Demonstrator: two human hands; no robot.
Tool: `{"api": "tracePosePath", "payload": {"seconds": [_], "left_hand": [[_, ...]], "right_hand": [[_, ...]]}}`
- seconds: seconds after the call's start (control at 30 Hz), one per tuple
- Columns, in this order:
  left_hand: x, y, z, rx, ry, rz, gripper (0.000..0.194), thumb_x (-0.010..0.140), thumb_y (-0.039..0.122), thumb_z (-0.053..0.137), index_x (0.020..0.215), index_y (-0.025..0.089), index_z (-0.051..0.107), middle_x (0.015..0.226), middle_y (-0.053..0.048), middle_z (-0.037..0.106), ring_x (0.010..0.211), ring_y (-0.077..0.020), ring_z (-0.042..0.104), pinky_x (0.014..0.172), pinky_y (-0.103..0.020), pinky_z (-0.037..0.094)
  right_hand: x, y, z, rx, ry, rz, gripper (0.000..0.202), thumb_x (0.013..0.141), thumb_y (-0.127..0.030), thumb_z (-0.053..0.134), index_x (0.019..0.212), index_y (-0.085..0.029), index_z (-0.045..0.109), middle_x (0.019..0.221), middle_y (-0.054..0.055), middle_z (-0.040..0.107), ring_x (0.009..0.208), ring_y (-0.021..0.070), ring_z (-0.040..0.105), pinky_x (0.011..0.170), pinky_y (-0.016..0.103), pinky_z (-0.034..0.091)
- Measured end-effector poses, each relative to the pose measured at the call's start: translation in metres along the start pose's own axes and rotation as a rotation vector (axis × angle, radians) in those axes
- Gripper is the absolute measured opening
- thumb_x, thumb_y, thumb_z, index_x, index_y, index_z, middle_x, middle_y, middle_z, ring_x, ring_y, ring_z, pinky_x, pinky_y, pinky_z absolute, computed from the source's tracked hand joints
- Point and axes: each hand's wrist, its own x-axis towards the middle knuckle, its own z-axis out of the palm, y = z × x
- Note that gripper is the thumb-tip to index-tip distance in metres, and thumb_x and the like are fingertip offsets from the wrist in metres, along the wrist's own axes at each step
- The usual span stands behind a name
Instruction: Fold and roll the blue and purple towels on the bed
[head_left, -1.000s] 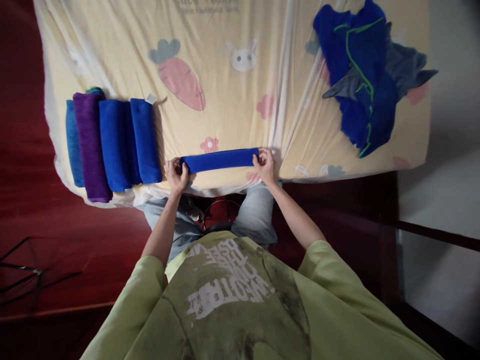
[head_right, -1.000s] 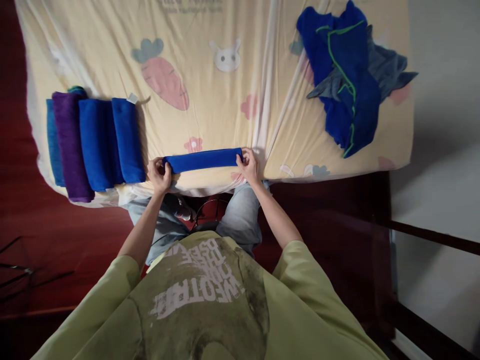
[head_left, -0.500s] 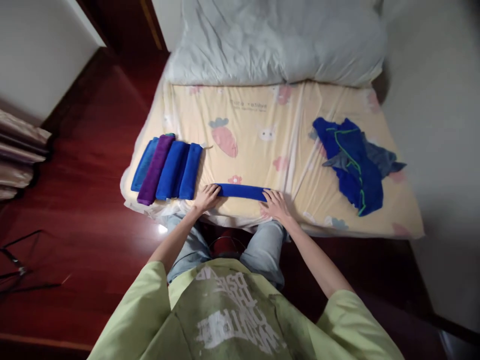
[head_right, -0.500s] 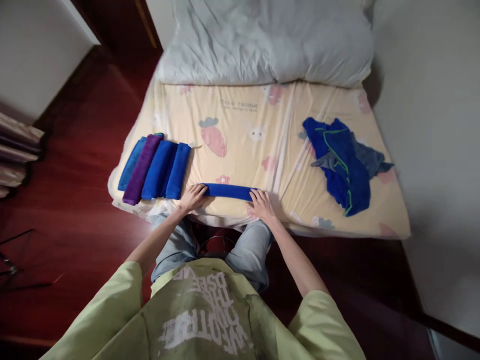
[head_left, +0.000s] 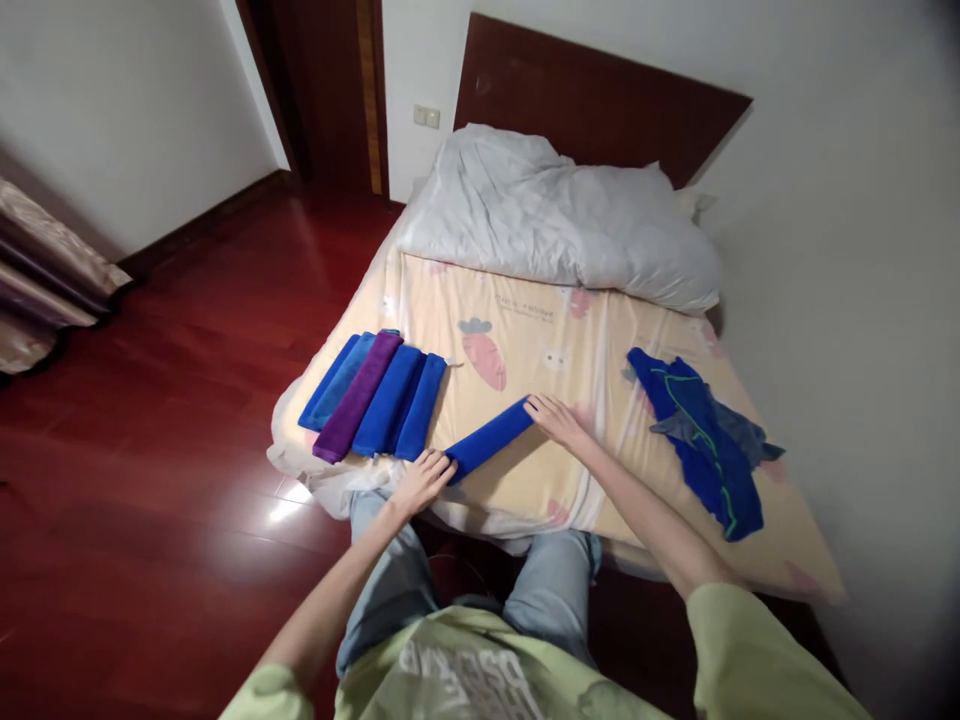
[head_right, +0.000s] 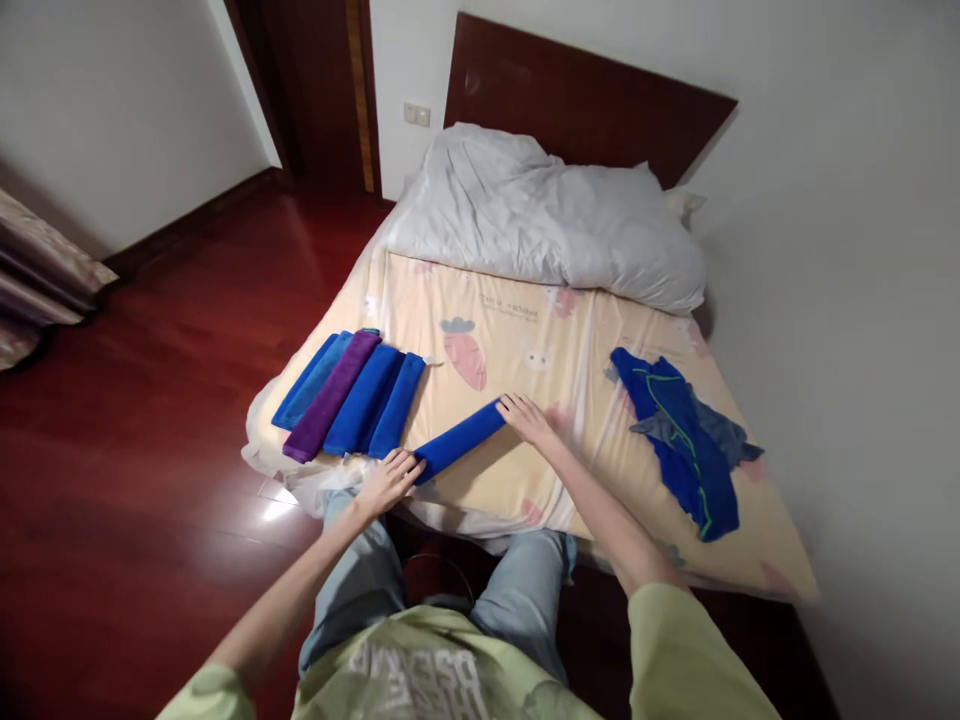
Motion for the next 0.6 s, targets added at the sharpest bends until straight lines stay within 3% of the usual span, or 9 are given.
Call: {"api": "tracePosePath", "payload": {"seconds": [0.17,0.3,0.43,0.6], "left_hand": [[-0.053,-0.020,-0.006,0.010,0.121,-0.169,0.046,0.097,0.011,0.050,0.137,0.027,0.067,0.100,-0.011,0.071,0.094,-0.0283,0.068,0.088,-0.047,0.058],[-0.071,-0.046,-0.006,0.011,0.168,-0.257,0.054,0.095,0.008,0.050,0.145,0.025,0.063,0.099,-0.012,0.071,0.087,-0.0279,0.065,0.079,-0.046,0.057],[-0.073,-0.058,-0.002,0.014,0.208,-0.285,0.058,0.095,0.008,0.049,0.150,0.021,0.057,0.100,-0.012,0.071,0.084,-0.0272,0.062,0.078,-0.044,0.056],[-0.066,-0.054,0.002,-0.050,0.245,-0.374,0.080,0.090,0.009,0.052,0.167,0.027,0.036,0.100,-0.012,0.072,0.078,-0.0296,0.064,0.073,-0.046,0.056]], "right_hand": [[0.157,-0.025,-0.027,-0.028,0.088,-0.274,0.038,0.092,0.001,0.052,0.125,-0.013,0.068,0.128,0.018,0.070,0.121,0.0274,0.060,0.098,0.038,0.045],[0.248,-0.057,-0.013,-0.037,0.143,-0.360,0.030,0.100,-0.004,0.047,0.119,-0.014,0.068,0.123,0.015,0.071,0.113,0.0266,0.060,0.091,0.038,0.045],[0.288,-0.074,0.014,0.040,0.208,-0.314,0.028,0.105,-0.009,0.043,0.119,-0.015,0.067,0.125,0.015,0.070,0.112,0.0264,0.059,0.092,0.039,0.044],[0.299,-0.083,0.021,0.237,0.133,-0.236,0.027,0.106,-0.009,0.046,0.124,-0.012,0.065,0.134,0.018,0.068,0.122,0.0271,0.058,0.103,0.044,0.046]]}}
